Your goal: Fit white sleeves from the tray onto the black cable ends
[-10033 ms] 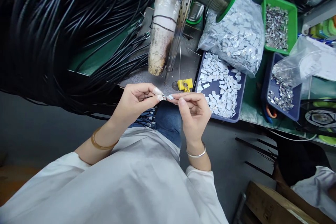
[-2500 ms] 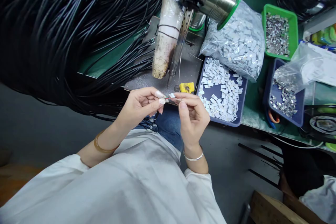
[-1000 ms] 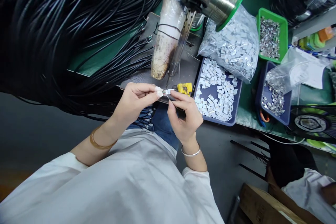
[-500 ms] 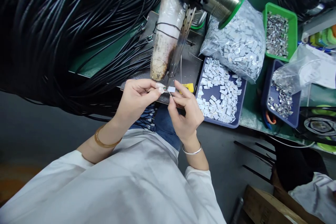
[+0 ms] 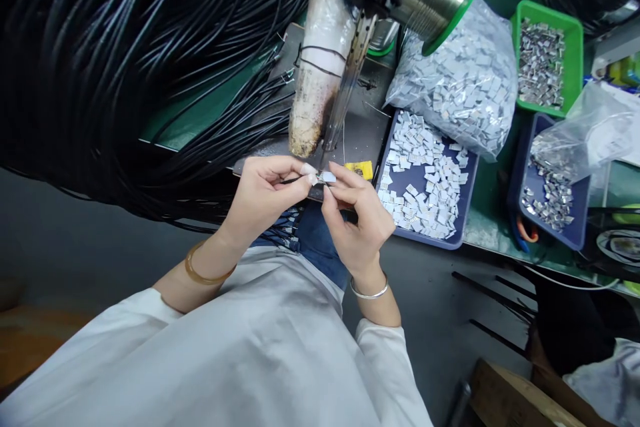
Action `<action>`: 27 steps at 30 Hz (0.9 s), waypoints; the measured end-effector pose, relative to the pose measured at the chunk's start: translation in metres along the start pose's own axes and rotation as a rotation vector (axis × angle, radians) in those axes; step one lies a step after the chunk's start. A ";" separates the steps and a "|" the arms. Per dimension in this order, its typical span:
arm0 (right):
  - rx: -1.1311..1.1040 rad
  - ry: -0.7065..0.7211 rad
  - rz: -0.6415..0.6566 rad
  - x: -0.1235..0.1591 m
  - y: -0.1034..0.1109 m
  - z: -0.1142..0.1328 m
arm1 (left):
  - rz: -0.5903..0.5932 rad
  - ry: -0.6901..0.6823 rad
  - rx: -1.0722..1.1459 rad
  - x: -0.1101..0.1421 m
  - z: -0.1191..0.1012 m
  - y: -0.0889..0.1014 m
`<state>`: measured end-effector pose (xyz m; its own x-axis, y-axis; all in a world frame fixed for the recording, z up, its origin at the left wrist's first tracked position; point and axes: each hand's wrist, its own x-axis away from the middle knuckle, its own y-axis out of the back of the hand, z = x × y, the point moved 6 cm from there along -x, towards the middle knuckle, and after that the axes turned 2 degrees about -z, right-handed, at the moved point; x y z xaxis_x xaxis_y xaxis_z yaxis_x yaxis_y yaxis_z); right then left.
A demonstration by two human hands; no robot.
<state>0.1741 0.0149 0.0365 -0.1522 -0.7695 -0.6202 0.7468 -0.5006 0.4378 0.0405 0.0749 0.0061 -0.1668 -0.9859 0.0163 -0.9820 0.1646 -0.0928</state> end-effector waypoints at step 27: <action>0.095 0.021 -0.024 -0.007 0.001 0.009 | 0.028 -0.017 0.009 0.002 -0.006 0.000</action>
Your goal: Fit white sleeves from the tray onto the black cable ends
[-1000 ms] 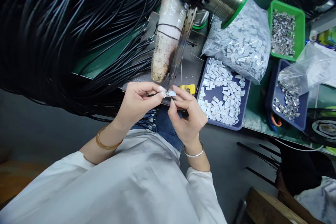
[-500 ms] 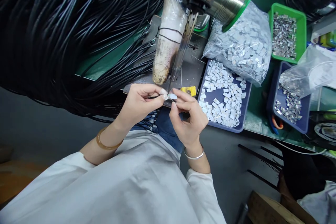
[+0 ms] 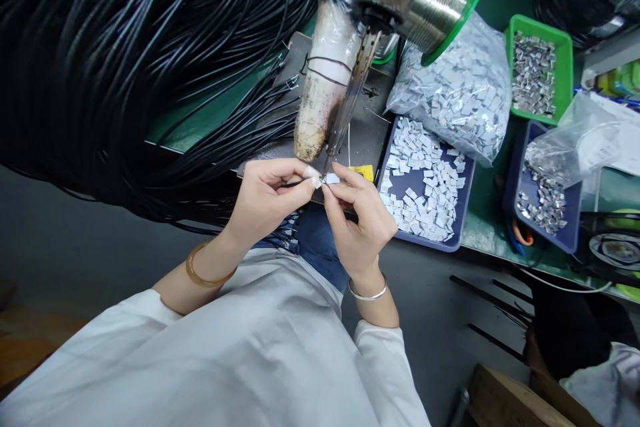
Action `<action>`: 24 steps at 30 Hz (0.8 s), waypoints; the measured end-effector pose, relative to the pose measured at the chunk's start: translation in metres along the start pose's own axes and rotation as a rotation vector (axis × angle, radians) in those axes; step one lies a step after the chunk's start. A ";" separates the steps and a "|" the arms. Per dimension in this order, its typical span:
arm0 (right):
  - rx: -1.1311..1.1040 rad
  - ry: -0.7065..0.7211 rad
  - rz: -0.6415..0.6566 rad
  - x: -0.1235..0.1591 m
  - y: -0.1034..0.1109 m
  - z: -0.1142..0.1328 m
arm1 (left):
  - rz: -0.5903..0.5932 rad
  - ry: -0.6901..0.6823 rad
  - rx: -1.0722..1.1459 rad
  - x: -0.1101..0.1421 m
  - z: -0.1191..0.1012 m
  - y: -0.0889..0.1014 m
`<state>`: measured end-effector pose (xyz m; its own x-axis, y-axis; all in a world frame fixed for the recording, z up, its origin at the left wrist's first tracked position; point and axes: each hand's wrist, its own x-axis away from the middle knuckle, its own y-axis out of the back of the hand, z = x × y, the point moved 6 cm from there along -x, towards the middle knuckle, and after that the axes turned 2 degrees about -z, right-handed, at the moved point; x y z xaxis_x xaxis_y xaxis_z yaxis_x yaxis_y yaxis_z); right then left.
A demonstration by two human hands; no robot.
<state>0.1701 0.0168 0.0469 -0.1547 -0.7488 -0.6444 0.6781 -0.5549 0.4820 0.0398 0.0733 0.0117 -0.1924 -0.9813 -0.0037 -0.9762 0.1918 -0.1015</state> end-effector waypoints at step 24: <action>0.061 0.084 0.002 0.009 0.003 0.003 | 0.047 0.048 -0.040 0.002 0.000 -0.002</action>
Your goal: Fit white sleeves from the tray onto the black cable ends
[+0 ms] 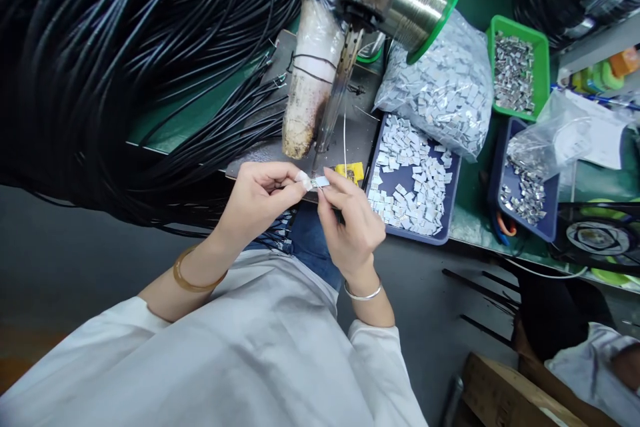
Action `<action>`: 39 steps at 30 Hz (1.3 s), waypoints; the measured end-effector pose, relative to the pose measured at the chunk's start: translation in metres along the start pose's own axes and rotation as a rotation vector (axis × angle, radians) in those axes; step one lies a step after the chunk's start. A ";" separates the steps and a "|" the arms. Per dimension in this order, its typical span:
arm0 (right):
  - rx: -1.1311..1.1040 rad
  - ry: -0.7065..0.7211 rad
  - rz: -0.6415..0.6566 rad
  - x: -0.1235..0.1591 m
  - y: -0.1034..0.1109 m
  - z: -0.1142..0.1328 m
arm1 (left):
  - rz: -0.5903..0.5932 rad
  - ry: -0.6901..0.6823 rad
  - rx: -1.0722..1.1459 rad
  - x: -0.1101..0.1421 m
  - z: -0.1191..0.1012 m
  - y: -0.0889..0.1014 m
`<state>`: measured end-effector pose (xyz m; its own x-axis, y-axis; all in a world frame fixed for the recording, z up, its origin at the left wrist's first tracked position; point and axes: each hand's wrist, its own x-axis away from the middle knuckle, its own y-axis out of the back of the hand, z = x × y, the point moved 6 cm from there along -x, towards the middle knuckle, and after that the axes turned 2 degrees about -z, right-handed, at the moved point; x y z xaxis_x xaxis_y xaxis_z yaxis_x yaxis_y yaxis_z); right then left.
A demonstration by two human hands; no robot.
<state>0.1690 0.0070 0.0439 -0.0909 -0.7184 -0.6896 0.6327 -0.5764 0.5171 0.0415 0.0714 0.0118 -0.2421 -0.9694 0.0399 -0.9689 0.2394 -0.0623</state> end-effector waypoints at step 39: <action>-0.114 -0.137 -0.377 -0.012 0.031 -0.018 | 0.245 -0.048 -0.209 0.020 0.000 -0.007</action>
<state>0.2036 0.0045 0.0587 -0.4293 -0.5145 -0.7423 0.6155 -0.7681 0.1765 0.0435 0.0502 0.0127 -0.4714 -0.8819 0.0019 -0.8728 0.4668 0.1424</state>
